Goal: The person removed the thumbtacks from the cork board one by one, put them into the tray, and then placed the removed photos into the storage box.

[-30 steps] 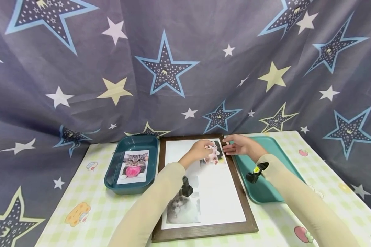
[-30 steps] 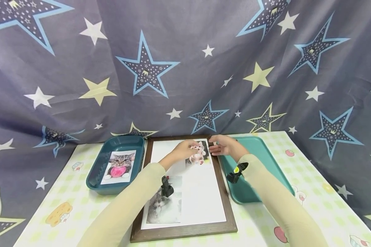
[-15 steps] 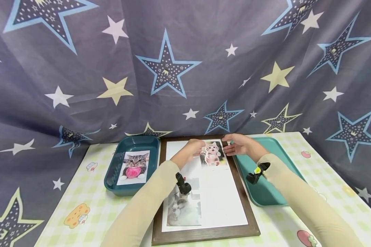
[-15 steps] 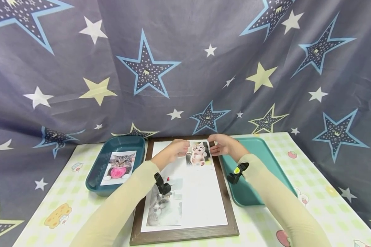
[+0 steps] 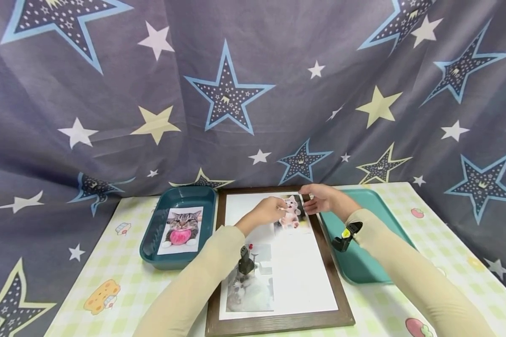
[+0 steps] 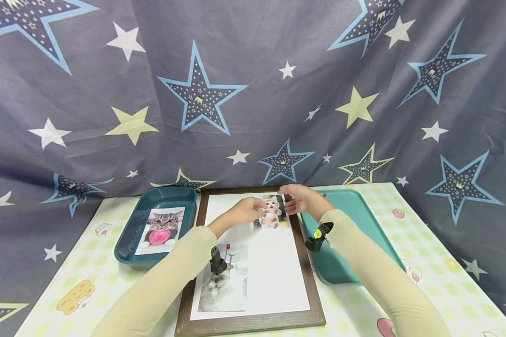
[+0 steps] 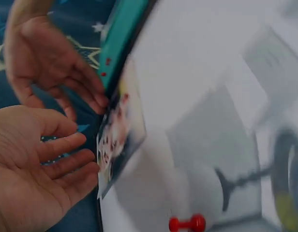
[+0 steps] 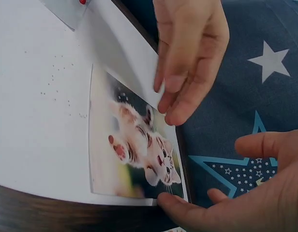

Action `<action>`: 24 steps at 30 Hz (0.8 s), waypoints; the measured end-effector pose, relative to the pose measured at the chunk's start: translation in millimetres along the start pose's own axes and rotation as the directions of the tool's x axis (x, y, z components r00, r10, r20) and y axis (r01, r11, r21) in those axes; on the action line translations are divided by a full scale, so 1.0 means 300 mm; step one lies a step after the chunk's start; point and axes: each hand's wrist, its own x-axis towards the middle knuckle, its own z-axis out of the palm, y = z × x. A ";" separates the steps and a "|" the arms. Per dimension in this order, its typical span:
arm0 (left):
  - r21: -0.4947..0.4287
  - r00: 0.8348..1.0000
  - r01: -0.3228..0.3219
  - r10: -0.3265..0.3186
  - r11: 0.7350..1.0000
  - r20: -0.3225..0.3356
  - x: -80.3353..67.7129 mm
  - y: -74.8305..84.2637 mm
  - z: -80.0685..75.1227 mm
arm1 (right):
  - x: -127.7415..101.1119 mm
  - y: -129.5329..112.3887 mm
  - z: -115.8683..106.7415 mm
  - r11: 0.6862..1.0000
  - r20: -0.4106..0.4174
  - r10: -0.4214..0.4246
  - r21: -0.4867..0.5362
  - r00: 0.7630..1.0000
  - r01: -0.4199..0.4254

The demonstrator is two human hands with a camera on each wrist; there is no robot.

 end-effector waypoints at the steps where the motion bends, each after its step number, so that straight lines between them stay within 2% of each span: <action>1: 0.059 0.999 -0.040 0.039 0.997 0.007 0.002 0.000 0.002 | 0.002 0.001 0.002 1.000 -0.005 0.002 -0.003 1.000 -0.002; 3: 0.151 0.995 -0.101 0.098 0.983 0.031 0.005 -0.003 0.006 | 0.002 0.000 0.008 1.000 -0.013 0.007 -0.007 1.000 -0.007; 5: 0.217 0.991 -0.129 0.117 0.968 0.065 0.005 -0.006 0.010 | 0.000 -0.001 0.013 1.000 -0.021 0.008 -0.016 1.000 -0.008; 8: 0.309 0.987 -0.151 0.125 0.939 0.103 0.001 -0.007 0.017 | -0.001 -0.002 0.019 1.000 -0.038 0.020 -0.014 0.999 -0.021; 11: 0.369 0.987 -0.153 0.120 0.917 0.110 -0.008 -0.008 0.021 | 0.002 0.000 0.024 0.999 -0.057 0.030 -0.029 0.998 -0.031; 16: 0.408 0.987 -0.156 0.123 0.900 0.105 -0.017 -0.004 0.023 | 0.009 0.007 0.026 0.998 -0.088 0.039 -0.045 0.995 -0.043; 20: 0.443 0.982 -0.184 0.147 0.877 0.115 -0.014 -0.004 0.025 | 0.010 0.011 0.021 0.998 -0.095 0.045 -0.030 0.994 -0.048; 24: 0.448 0.985 -0.169 0.134 0.878 0.109 -0.013 -0.009 0.027 | 0.009 0.014 0.012 0.999 -0.065 0.039 0.025 0.997 -0.037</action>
